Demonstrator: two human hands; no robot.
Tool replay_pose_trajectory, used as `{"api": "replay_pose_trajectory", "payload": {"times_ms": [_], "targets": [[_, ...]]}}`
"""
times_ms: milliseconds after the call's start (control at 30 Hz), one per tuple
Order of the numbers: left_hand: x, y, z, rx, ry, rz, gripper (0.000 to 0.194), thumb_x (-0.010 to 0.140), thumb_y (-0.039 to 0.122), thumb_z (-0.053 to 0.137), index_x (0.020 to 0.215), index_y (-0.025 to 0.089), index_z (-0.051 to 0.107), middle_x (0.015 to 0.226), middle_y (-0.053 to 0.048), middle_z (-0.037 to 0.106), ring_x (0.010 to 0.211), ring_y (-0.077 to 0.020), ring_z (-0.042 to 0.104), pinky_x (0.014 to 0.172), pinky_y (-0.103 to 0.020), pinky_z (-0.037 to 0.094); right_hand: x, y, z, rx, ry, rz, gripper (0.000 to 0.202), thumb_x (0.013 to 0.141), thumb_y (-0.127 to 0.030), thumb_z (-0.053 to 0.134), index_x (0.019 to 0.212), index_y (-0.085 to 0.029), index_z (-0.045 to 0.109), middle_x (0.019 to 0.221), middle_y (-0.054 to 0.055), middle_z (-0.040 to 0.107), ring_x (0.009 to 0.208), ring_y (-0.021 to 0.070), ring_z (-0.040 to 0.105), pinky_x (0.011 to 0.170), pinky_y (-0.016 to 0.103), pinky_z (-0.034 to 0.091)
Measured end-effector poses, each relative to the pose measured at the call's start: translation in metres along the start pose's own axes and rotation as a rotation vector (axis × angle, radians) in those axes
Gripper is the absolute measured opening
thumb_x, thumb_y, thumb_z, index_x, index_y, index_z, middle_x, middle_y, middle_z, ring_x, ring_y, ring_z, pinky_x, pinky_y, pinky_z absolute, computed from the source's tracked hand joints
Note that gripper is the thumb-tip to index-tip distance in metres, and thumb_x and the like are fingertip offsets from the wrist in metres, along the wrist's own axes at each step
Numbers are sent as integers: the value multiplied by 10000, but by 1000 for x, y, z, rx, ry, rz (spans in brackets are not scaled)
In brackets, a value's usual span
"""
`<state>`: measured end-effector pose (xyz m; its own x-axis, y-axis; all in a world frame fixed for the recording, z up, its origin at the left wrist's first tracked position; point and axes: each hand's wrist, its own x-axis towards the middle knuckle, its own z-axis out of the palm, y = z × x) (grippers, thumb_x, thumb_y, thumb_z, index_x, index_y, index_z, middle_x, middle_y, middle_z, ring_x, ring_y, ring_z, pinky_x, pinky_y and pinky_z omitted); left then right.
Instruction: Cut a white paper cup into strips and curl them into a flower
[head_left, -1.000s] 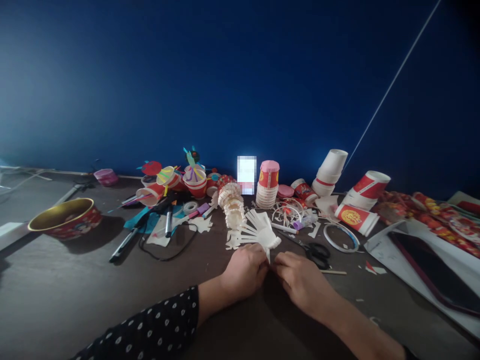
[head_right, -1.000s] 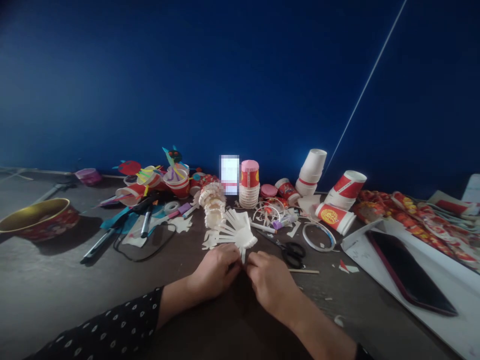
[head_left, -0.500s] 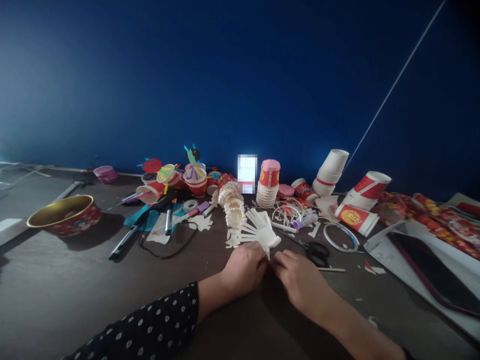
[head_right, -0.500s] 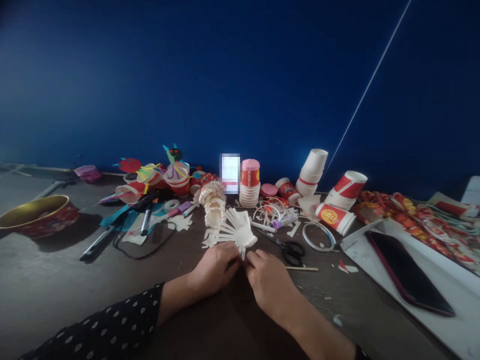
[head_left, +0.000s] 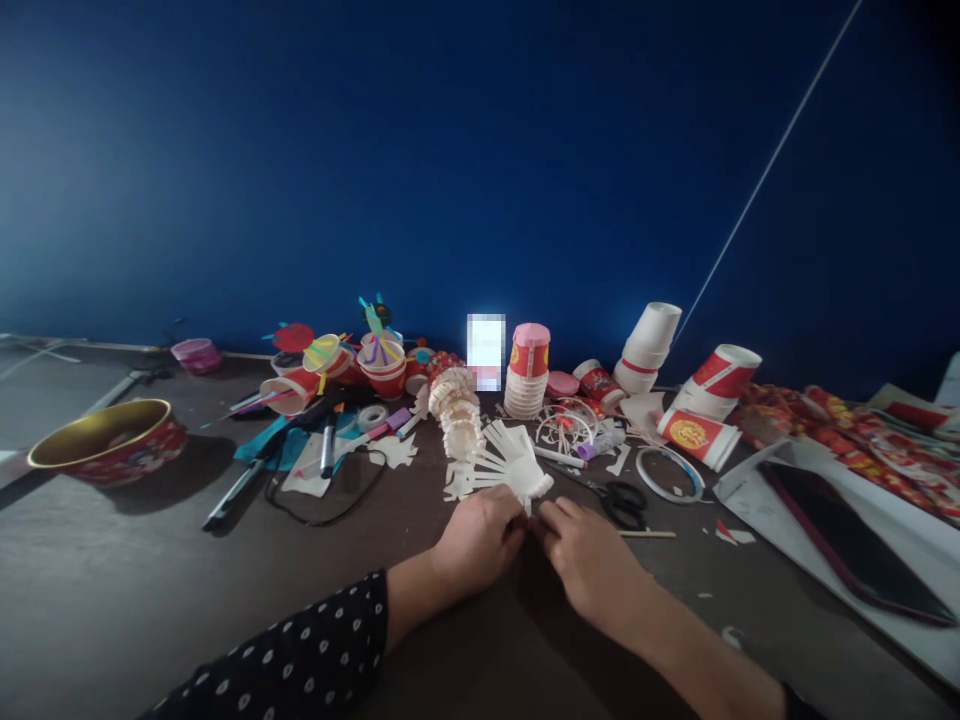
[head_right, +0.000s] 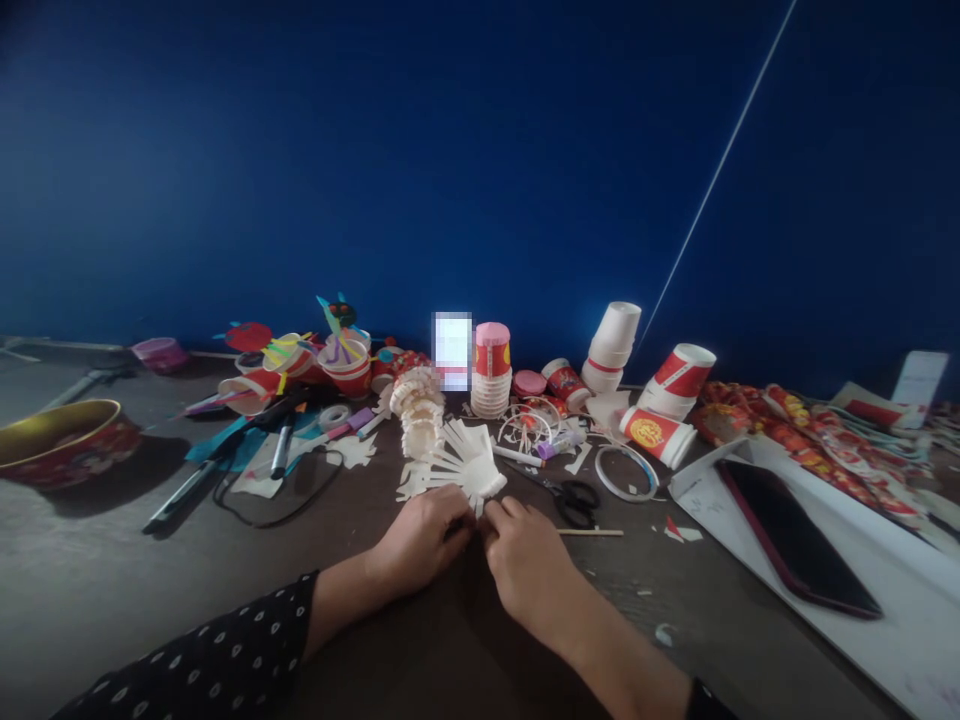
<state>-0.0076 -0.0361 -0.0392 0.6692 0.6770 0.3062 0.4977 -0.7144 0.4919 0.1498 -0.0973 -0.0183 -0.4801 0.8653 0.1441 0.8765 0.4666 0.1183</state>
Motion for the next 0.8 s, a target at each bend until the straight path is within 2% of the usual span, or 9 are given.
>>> {"api": "replay_pose_trajectory", "payload": {"times_ms": [200, 467, 667, 800], "targets": [[1, -2, 0, -35, -13, 10, 90, 753, 106, 556, 682, 151, 588, 731, -28, 579, 735, -153, 521, 652, -240, 379, 0, -2, 1, 23, -4, 17, 227, 871, -94, 432, 921, -141, 649, 908, 90, 610, 811, 220, 514, 650, 336, 357], [0, -4, 2, -22, -17, 18, 98, 766, 126, 560, 671, 146, 574, 736, -26, 564, 732, -150, 524, 651, -234, 383, -1, -6, -6, 20, -84, 85, 251, 891, -109, 403, 1005, -150, 623, 950, 86, 588, 862, 218, 502, 686, 332, 342], [2, -3, 0, -17, -46, -13, 52, 743, 150, 602, 693, 147, 590, 749, -27, 578, 742, -158, 536, 657, -239, 386, -2, -2, -5, 75, -84, 112, 274, 906, -131, 375, 980, -170, 637, 973, 78, 581, 886, 219, 489, 703, 332, 337], [4, -3, 0, -11, -38, -9, 102, 779, 161, 573, 682, 147, 600, 735, -29, 578, 731, -155, 536, 641, -238, 381, -3, 3, -4, 143, -71, 91, 274, 893, -116, 381, 970, -163, 641, 966, 82, 572, 867, 201, 487, 714, 315, 346]]}}
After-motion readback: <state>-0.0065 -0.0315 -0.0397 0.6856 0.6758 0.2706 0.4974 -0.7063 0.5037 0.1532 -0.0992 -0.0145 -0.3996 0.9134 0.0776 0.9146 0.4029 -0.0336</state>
